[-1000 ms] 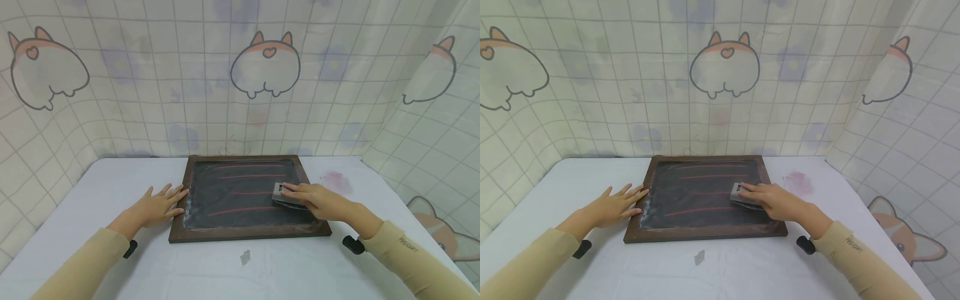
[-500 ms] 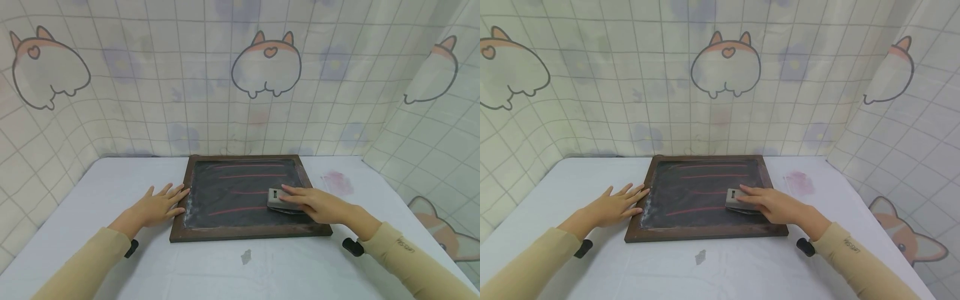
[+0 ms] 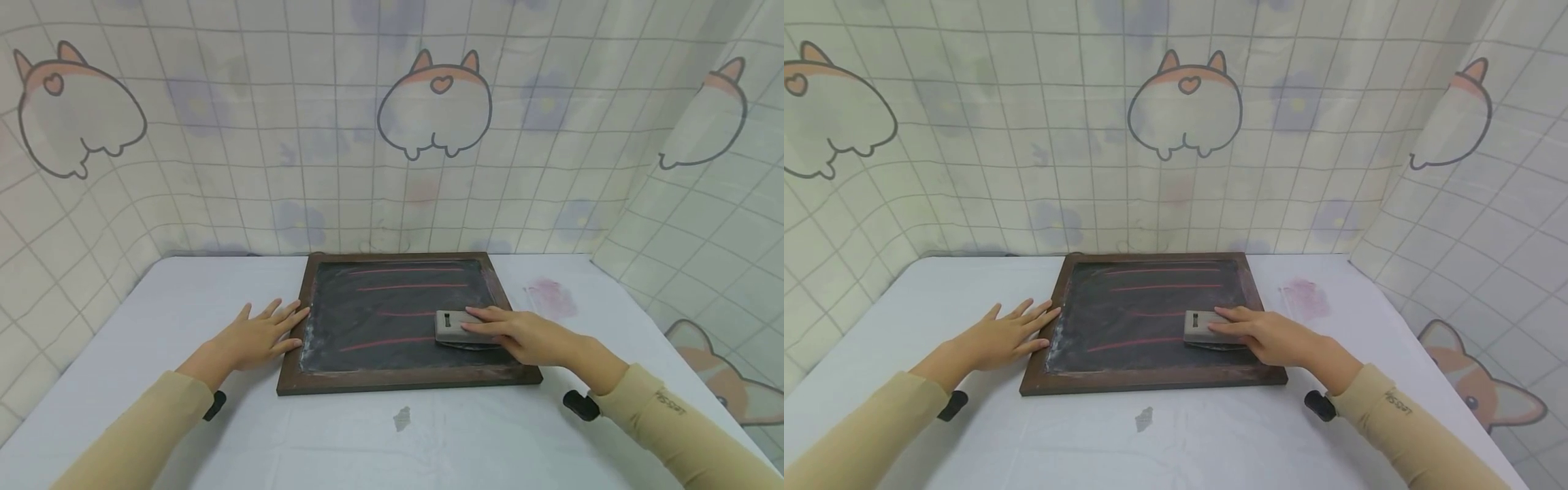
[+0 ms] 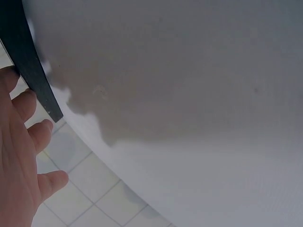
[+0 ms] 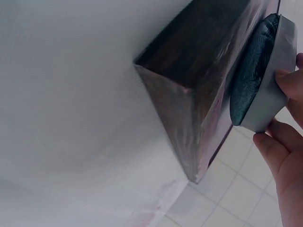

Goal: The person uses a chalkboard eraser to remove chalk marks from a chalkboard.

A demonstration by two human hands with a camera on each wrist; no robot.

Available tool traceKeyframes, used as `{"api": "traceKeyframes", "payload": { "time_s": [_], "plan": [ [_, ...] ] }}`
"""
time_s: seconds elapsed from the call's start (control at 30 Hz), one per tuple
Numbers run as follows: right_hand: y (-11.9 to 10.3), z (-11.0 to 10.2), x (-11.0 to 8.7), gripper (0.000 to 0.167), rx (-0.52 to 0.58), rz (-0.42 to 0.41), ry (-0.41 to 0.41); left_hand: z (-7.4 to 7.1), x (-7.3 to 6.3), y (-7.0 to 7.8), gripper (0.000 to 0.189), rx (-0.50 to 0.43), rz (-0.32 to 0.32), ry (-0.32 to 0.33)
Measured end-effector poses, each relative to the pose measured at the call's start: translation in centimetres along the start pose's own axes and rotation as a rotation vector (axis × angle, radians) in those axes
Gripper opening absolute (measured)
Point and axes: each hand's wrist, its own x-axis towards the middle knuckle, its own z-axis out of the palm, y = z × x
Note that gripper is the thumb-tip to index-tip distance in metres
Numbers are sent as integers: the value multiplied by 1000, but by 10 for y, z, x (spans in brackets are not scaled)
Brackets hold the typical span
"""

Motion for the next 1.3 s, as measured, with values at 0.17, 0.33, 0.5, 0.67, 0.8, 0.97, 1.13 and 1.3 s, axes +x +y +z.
{"api": "traceKeyframes", "payload": {
  "time_s": [0.17, 0.33, 0.5, 0.67, 0.8, 0.97, 1.13, 1.3],
  "plan": [
    [-6, 1, 8, 61, 9, 25, -25, 0, 0, 1, 68, -5, -7, -8],
    [-10, 3, 19, 59, 13, 17, -48, 1, 0, 1, 70, 3, -9, -9],
    [-14, 7, 30, 58, 14, 1, -61, 1, 0, 3, 70, -3, -12, -7],
    [-19, 11, 43, 57, 10, 0, -83, 1, 0, 3, 70, -8, -14, -10],
    [-26, 14, 57, 55, -4, -28, -83, 0, -1, 2, 70, -14, -18, -15],
    [-33, 21, 73, 55, -4, -48, -102, 0, -1, 5, 71, -22, -17, -20],
    [-42, 25, 93, 54, -29, -20, -143, -1, -2, 5, 71, -28, -18, -13],
    [-51, 32, 115, 54, -72, -40, -172, -1, 0, 5, 70, -30, -13, 1]
  ]
}}
